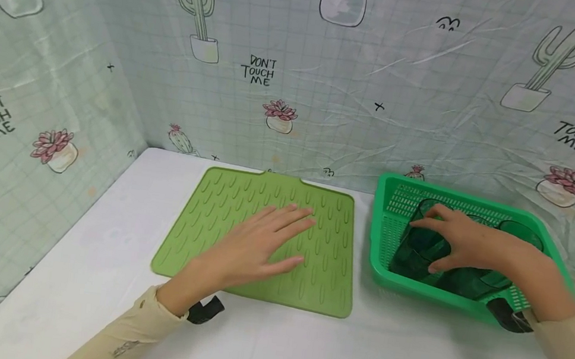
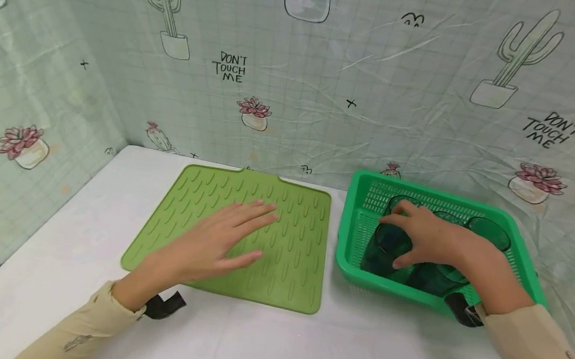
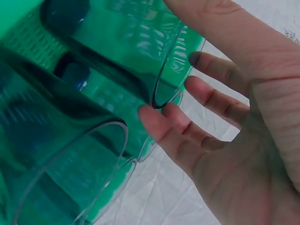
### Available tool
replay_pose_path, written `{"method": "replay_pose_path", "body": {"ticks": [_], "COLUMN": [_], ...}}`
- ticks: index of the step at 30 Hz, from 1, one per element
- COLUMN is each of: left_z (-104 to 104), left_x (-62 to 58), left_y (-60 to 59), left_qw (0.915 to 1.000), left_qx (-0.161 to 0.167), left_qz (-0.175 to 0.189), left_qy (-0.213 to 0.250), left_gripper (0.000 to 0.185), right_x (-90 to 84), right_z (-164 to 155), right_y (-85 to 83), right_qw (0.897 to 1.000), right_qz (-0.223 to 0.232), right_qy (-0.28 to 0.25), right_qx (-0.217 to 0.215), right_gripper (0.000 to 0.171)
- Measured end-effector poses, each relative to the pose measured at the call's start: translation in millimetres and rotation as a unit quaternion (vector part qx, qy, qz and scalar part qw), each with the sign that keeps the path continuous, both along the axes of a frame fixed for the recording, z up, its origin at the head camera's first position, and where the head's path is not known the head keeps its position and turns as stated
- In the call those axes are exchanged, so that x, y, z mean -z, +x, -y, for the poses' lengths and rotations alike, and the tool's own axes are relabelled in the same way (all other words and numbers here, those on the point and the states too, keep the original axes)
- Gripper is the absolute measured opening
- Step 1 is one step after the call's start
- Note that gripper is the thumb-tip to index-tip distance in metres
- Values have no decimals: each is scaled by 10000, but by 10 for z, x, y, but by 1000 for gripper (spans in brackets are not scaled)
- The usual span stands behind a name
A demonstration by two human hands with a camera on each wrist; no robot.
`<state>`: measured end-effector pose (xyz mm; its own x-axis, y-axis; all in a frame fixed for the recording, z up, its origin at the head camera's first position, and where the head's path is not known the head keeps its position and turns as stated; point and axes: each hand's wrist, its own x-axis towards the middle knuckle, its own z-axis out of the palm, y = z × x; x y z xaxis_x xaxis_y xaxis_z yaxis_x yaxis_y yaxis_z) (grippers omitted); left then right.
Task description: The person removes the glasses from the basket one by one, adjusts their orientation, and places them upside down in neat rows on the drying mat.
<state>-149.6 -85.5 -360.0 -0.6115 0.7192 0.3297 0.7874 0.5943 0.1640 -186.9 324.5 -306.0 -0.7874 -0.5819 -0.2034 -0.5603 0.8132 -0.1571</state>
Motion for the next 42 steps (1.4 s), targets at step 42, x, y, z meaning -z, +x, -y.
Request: {"method": "replay_pose_path", "body": {"ticks": [42], "left_z": [-724], "left_x": [-81], "left_y": [-197], "left_qw": [9951], "left_qx": [618], "left_qz": [521], "left_qy": [571], "left_gripper": [59], "right_x": [-84], "right_z": [106], "right_y": [-20], "right_qw": [9980], "right_qz": [-99], "right_qy": [576], "right_qx": [-226], "right_gripper": [79]}}
